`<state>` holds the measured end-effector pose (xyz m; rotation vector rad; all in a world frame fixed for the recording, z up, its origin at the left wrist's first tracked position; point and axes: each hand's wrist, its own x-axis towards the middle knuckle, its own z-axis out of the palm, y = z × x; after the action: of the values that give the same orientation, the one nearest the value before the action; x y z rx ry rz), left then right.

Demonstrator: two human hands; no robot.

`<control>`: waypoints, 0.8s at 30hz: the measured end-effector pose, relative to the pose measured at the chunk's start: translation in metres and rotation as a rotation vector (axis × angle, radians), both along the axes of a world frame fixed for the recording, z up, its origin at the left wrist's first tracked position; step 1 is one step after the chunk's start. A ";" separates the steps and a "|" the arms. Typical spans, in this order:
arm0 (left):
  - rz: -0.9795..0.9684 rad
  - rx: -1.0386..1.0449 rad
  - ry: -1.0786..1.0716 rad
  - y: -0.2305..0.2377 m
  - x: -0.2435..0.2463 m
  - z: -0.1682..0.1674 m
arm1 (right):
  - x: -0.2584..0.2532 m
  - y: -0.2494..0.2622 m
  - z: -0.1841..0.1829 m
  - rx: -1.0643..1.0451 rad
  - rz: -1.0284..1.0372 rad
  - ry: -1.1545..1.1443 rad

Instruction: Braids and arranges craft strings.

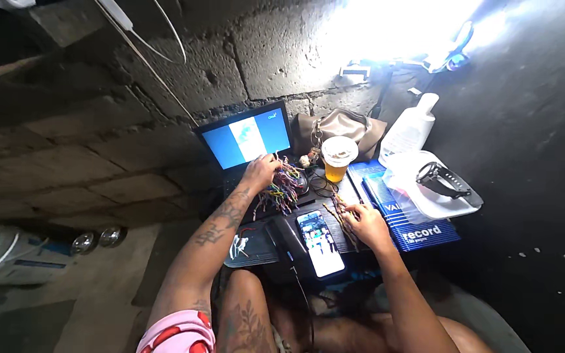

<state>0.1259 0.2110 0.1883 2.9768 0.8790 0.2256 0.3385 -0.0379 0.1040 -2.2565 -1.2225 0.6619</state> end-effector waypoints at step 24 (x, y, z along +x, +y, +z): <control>0.160 0.285 -0.317 -0.015 0.010 0.011 | -0.002 0.000 -0.001 0.001 0.009 -0.037</control>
<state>0.1356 0.1962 0.1990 2.9855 1.1230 0.8694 0.3363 -0.0381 0.1029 -2.2730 -1.2514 0.6247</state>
